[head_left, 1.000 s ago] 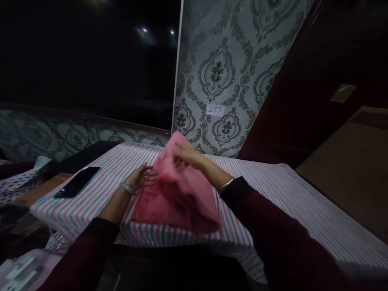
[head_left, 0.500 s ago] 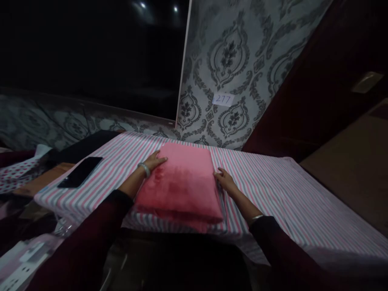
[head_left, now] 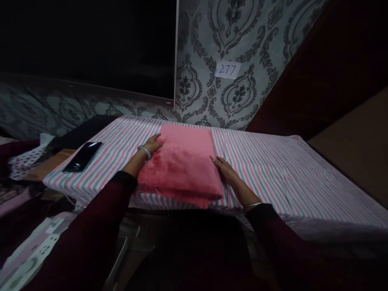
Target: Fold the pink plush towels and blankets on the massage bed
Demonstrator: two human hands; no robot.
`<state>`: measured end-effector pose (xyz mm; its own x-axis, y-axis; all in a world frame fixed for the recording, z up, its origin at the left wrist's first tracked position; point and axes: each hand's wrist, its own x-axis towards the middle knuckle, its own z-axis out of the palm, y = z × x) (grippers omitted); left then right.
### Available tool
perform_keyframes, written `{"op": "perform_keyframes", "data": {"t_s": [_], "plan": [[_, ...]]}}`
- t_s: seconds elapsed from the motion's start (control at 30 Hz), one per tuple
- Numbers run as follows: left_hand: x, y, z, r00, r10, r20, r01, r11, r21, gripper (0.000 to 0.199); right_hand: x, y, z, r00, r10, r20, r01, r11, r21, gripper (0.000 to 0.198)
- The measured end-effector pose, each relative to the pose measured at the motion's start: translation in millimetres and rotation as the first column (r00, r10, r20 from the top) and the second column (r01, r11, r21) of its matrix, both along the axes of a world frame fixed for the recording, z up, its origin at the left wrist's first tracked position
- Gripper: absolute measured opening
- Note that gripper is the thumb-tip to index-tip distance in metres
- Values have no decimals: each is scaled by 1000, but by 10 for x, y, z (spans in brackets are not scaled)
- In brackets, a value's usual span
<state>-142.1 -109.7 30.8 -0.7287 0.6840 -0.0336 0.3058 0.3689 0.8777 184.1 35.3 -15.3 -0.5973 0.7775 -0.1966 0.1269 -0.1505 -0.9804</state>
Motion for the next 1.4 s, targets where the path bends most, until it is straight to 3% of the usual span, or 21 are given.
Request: {"op": "perform_keyframes", "data": {"t_s": [0.2,0.3,0.4,0.5,0.63,0.73,0.77,0.83,0.9,0.93,1.0,1.07,1.1,1.13,1.2,1.23,1.3,1.33,1.4], "plan": [[-100,43,82,986,117,120,-109,991,-77,78,-63,-200,125,984,112,-136,-129,984,-120,47],[-51,50,142,968,90,236,-67,992,-103,54,-143,-238,150,971,138,-198,-162,980,-111,50],[59,44,245,945,33,325,-19,999,-49,29,-224,-165,255,981,79,-174,-90,995,-53,50],[194,-11,485,940,-37,338,-22,985,171,26,-236,19,556,977,88,-193,-78,995,61,49],[404,-203,912,926,-207,315,-6,828,561,36,-90,338,1139,968,157,-196,-117,973,201,44],[613,-357,950,918,-252,306,-13,752,659,41,9,557,1376,967,205,-152,-161,952,260,48],[684,-393,869,902,-256,348,-37,756,653,42,18,618,1371,973,193,-126,-151,948,279,51],[788,-450,597,842,-226,491,-94,833,545,43,13,713,1233,997,61,-56,-43,956,291,53],[801,-504,279,795,-116,596,-110,938,330,44,22,764,986,993,-119,18,111,959,260,52],[771,-535,143,801,-57,596,-110,964,241,46,51,772,849,981,-187,43,172,956,236,49],[674,-599,-27,876,62,479,-151,977,149,54,180,751,597,965,-259,46,244,946,213,43],[625,-646,-54,971,182,152,-207,964,169,62,395,677,388,952,-307,17,295,928,229,39],[655,-655,-26,976,208,-62,-191,959,209,62,518,619,295,942,-334,2,324,915,240,39],[735,-652,18,947,181,-267,-116,964,241,60,641,547,204,933,-359,-8,350,904,247,38],[1043,-609,132,831,-45,-555,182,964,195,53,852,375,21,924,-383,-13,374,893,250,38],[1255,-570,190,751,-213,-625,360,926,117,49,928,283,-72,927,-376,-20,368,895,251,38],[1719,-463,294,519,-523,-676,613,779,-132,43,1013,117,-244,940,-337,-53,338,901,272,39],[1936,-400,333,400,-606,-688,650,717,-253,39,1026,53,-316,946,-316,-75,324,898,297,41],[2277,-266,376,209,-712,-671,603,634,-485,37,1012,-28,-414,952,-291,-97,306,881,361,47]]}}
